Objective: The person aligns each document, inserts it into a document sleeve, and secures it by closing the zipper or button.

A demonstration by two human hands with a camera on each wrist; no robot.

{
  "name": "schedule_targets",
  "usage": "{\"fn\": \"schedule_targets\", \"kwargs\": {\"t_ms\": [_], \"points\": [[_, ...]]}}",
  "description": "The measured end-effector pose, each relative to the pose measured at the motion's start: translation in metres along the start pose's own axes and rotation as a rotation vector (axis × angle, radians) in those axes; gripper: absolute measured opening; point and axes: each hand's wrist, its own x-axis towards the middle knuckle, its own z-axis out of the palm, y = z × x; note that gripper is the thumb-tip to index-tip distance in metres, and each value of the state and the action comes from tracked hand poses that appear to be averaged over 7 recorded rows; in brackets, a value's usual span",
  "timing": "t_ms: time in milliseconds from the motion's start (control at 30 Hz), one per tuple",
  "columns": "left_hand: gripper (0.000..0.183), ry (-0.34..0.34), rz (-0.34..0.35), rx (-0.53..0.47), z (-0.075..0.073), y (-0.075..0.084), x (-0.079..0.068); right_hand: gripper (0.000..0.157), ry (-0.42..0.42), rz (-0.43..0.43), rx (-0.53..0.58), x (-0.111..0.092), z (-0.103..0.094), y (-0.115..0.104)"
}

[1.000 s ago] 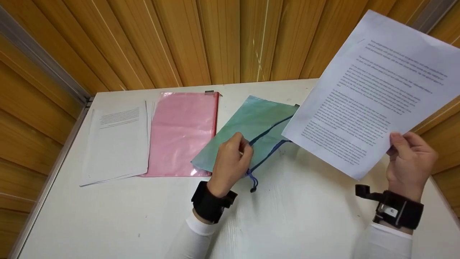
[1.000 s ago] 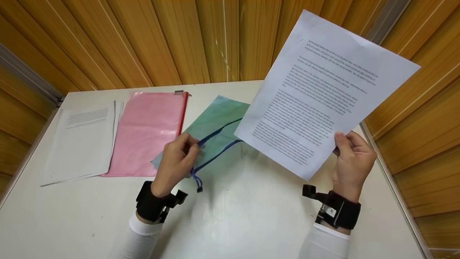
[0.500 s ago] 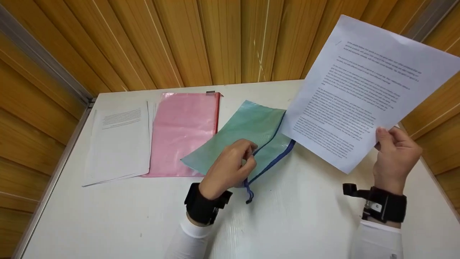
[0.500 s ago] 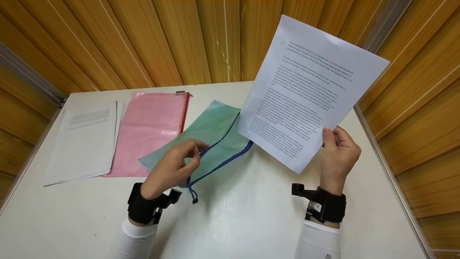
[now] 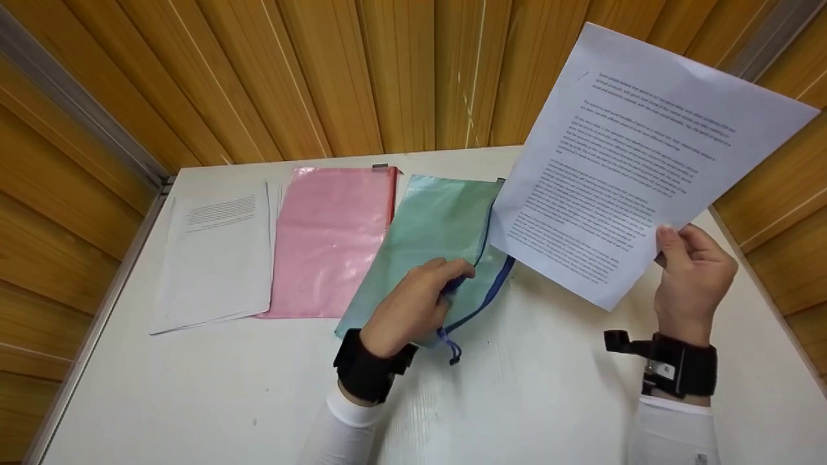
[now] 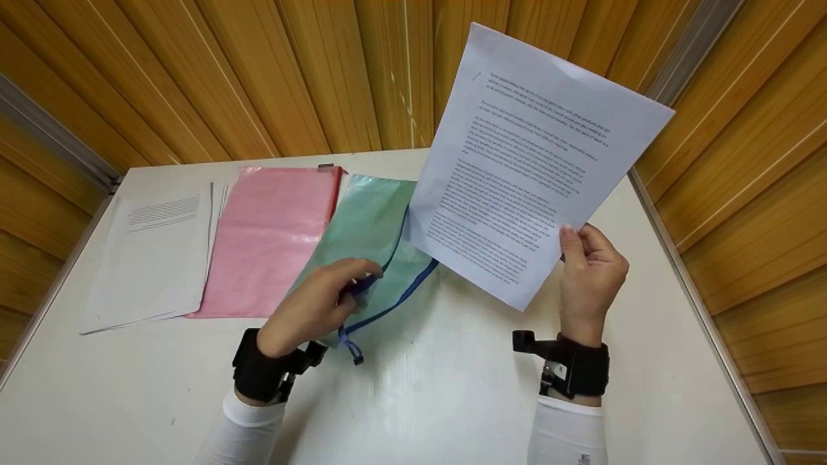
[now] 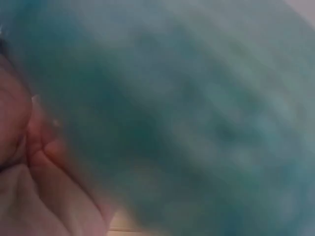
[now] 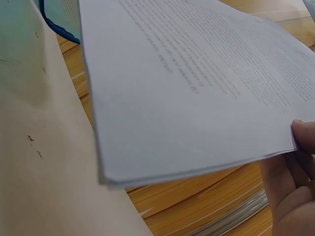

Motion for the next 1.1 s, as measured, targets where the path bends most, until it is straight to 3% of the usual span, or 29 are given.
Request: {"fn": "schedule_targets", "kwargs": {"t_ms": [67, 200, 533, 733, 1100], "points": [[0.046, -0.031, -0.02, 0.002, -0.001, 0.0, 0.0, 0.021, -0.003, -0.005, 0.003, 0.0, 0.001, 0.0], [0.048, -0.05, -0.062, -0.012, -0.003, 0.002, 0.0, 0.019, -0.012, -0.015, 0.011, -0.001, 0.002, 0.0], [0.043, 0.184, -0.082, -0.158, -0.015, -0.008, -0.002, 0.016, -0.009, -0.006, 0.075, 0.0, 0.002, -0.003], [0.033, 0.327, -0.04, -0.226, -0.02, -0.015, -0.002, 0.024, -0.011, 0.02, 0.077, 0.003, -0.005, -0.006], [0.031, 0.414, -0.011, -0.211, -0.022, -0.021, 0.0, 0.021, 0.008, 0.051, 0.195, 0.003, -0.006, -0.013]]}}
